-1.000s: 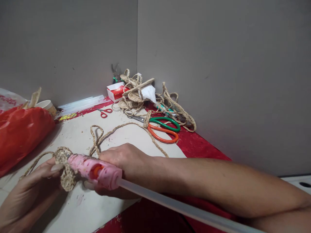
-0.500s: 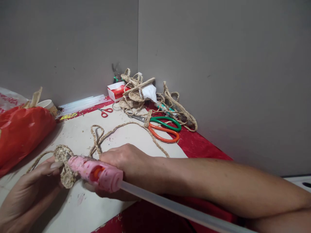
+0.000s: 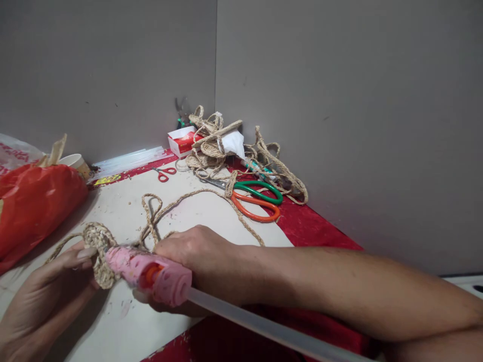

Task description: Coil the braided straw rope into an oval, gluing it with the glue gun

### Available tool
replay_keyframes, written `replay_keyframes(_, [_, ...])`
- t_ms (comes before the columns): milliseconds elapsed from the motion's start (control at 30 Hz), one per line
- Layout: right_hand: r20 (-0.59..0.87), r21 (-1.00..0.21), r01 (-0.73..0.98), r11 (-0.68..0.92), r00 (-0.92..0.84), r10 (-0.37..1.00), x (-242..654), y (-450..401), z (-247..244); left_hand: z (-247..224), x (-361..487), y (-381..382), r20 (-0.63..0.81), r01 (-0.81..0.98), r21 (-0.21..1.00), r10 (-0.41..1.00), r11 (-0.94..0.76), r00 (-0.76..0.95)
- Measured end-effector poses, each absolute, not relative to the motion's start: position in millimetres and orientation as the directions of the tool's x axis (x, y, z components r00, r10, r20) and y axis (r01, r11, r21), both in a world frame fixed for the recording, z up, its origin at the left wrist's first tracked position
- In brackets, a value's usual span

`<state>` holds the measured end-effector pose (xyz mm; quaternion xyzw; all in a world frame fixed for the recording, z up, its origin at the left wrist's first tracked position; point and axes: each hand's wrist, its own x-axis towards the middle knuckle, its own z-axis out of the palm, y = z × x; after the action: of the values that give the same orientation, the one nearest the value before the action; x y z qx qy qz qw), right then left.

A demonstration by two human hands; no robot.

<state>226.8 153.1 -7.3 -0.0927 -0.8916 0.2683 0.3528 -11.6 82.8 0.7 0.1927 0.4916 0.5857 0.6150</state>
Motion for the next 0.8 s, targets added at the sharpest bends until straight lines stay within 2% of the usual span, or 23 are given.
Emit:
replay_keyframes(133, [0.546, -0.564, -0.021, 0.826, -0.76, 0.353, 228.3, 153.3, -9.1, 6.0, -7.1, 82.2, -0.387, -0.53, 0.815, 0.902, 0.235, -0.195])
replay_keyframes(500, [0.587, -0.562, -0.101, 0.821, -0.748, 0.31, 229.0, 156.3, -11.4, 2.9, -9.1, 83.6, -0.38, -0.529, 0.82, 0.899, 0.218, -0.219])
replay_keyframes(800, [0.527, -0.515, -0.056, 0.856, -0.808, 0.264, 232.5, 157.4, -13.3, 8.1, -8.5, 83.0, -0.395, -0.556, 0.803, 0.891, 0.215, -0.226])
